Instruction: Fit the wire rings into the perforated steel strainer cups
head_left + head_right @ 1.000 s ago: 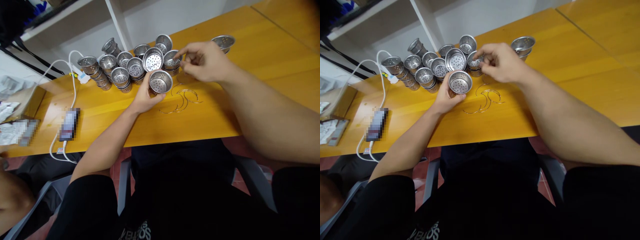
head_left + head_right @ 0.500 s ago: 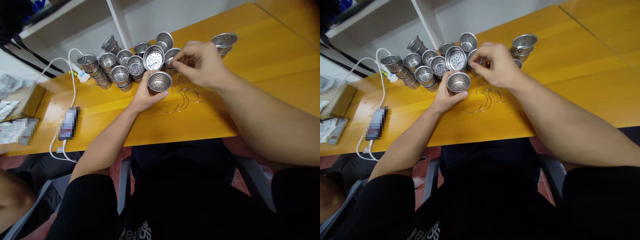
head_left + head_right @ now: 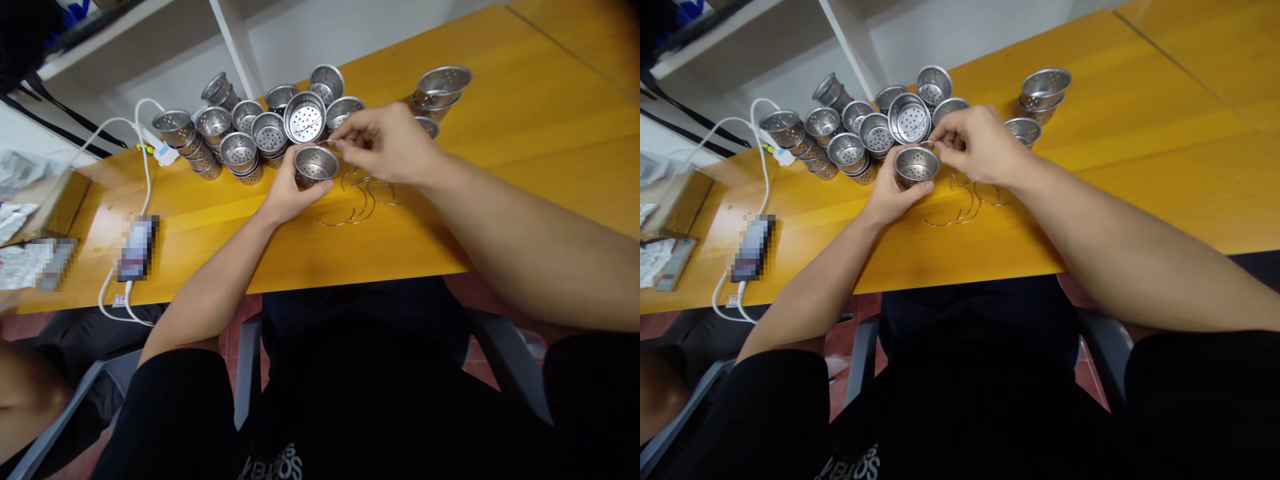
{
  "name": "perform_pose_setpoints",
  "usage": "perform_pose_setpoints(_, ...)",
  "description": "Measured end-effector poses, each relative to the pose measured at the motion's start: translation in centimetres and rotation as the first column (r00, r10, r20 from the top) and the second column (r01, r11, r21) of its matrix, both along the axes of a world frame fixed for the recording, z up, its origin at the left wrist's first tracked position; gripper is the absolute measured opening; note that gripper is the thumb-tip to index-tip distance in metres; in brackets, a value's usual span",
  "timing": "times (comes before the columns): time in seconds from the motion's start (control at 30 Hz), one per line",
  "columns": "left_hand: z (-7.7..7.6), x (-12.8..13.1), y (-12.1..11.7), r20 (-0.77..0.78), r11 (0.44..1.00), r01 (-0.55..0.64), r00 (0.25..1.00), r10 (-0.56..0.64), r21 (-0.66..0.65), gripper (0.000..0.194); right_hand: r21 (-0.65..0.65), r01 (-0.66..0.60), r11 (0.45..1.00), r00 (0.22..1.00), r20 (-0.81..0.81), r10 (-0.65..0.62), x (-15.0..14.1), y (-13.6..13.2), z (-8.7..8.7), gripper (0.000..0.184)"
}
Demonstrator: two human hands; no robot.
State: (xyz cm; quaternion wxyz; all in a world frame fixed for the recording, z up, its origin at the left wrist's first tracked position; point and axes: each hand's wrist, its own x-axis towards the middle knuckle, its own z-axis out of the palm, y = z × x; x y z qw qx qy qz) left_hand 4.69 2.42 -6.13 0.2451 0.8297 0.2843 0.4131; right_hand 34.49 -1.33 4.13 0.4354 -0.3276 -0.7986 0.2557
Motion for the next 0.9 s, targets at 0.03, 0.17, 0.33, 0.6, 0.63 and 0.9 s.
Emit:
perform_pose_setpoints(0.03,0.0,0.0,0.0,0.0,1.0,-0.007,1.0,0.007,-0.003,0.111,0.009,0.032,0.999,0.999,0.023,-0.033,-0.1,-0.1,0.1,0.006)
perform_pose_setpoints(0.17,-0.1,0.3,-0.4,0.005,1.0,-0.018,1.0,0.019,-0.019,0.115,0.044,0.122,0.992,0.99,0.072,-0.125,-0.7,-0.7,0.1,0.007)
perform_pose_setpoints(0.33,0.1,0.5,-0.7,-0.024,0.999,-0.034,0.999,0.034,-0.001,0.121,-0.005,0.137,0.991,0.989,0.054,-0.137,-1.2,-1.1,0.0,0.012)
perform_pose_setpoints(0.6,1.4,1.3,-2.1,-0.033,0.994,-0.105,0.994,0.104,-0.036,0.123,-0.059,0.17,0.984,0.985,0.036,-0.168,-1.8,-1.4,0.1,0.025)
perform_pose_setpoints(0.63,1.5,1.5,-2.3,-0.037,0.992,-0.121,0.992,0.119,-0.037,0.122,-0.072,0.17,0.983,0.985,0.033,-0.168,-1.8,-1.6,0.1,0.025)
perform_pose_setpoints(0.9,2.5,2.4,-3.3,-0.043,0.977,-0.199,0.98,0.196,-0.081,0.123,-0.125,0.126,0.984,0.985,-0.099,-0.139,-3.3,-1.7,-0.4,0.029)
